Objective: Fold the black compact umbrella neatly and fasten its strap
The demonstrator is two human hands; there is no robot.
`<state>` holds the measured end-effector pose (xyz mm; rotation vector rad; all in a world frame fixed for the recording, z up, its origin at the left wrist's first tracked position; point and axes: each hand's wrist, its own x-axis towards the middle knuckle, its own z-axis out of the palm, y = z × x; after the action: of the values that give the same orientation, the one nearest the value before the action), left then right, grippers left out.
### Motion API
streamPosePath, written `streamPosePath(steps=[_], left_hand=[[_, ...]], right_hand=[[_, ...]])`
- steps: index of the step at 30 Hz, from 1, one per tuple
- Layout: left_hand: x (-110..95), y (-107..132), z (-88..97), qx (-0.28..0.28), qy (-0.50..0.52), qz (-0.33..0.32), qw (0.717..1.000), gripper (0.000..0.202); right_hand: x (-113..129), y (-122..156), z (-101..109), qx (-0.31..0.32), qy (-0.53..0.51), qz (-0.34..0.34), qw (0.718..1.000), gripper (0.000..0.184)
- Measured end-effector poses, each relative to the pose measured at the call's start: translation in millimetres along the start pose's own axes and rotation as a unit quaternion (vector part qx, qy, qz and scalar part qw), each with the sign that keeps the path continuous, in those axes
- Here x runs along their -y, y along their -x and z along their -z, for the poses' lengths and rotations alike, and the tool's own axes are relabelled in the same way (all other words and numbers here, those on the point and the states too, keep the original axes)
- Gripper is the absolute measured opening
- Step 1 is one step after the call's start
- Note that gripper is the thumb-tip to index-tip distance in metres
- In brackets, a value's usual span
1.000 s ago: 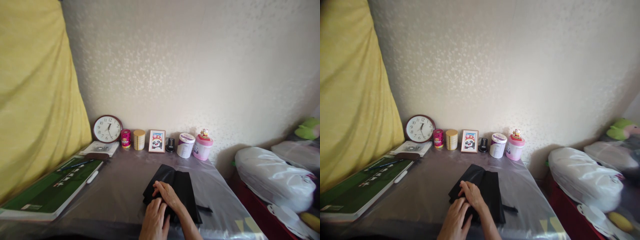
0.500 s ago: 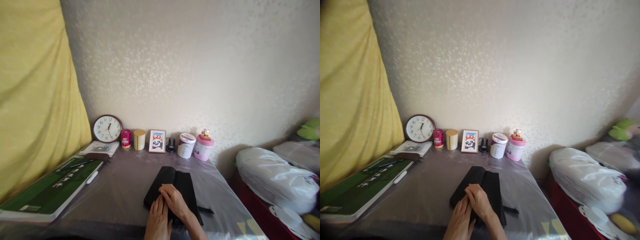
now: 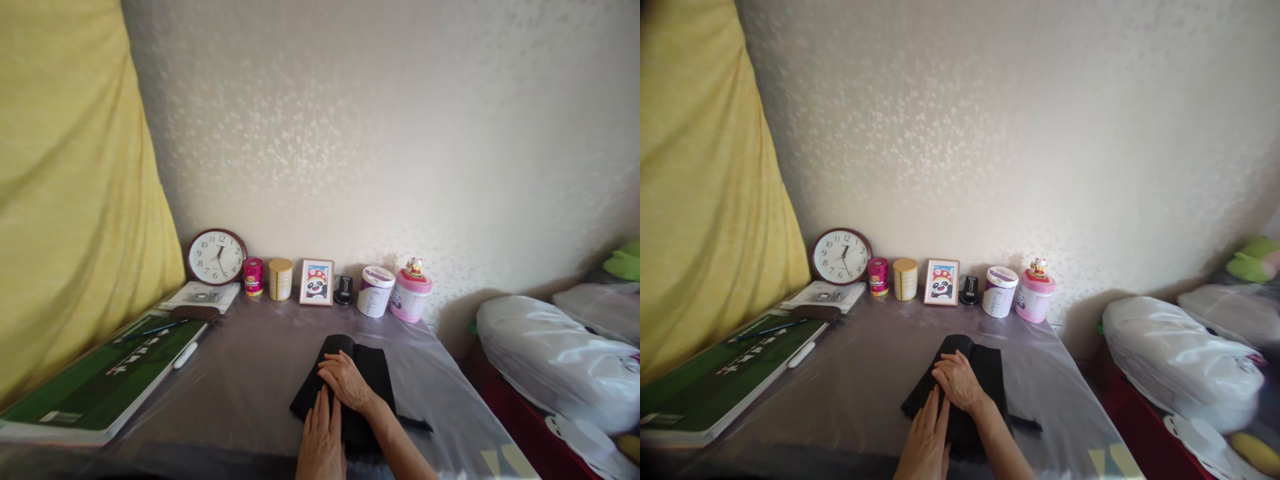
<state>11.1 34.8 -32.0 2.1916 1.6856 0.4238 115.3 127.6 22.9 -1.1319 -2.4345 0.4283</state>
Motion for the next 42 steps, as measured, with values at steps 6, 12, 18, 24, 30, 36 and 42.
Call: streamPosePath(steps=[6, 12, 18, 24, 30, 36, 42], left_hand=[[-3.1, -1.5, 5.7, 0.023, 0.008, 0.024, 0.999, 0.071], [-1.8, -4.6, 4.1, 0.035, 0.004, 0.028, 0.999, 0.072], [-6.5, -1.7, 10.6, 0.047, 0.002, 0.038, 0.998, 0.073], [-9.0, 5.2, 15.9, 0.021, 0.001, 0.019, 1.000, 0.076], [-17.8, 10.0, 26.5, 0.028, -0.028, 0.026, 0.999, 0.074], [-27.4, 15.5, 39.2, 0.058, -0.060, 0.044, 0.995, 0.073], [-26.4, 15.4, 38.6, 0.043, -0.055, 0.041, 0.997, 0.068]], right_hand=[[-20.4, -22.7, -2.9, -0.011, 0.057, -0.022, 0.998, 0.031], [-34.6, -41.0, -7.3, -0.056, 0.101, -0.069, 0.991, 0.030], [-46.3, -32.7, 5.9, -0.176, 0.102, -0.142, 0.969, 0.033], [-57.4, 32.4, 27.5, -0.347, 0.098, -0.181, 0.915, 0.036], [-41.9, 88.2, 20.6, -0.328, 0.009, -0.300, 0.896, 0.043], [-24.7, 107.4, 15.5, -0.296, -0.074, -0.367, 0.879, 0.050], [-21.2, 112.6, 18.8, -0.284, -0.171, -0.349, 0.877, 0.039]])
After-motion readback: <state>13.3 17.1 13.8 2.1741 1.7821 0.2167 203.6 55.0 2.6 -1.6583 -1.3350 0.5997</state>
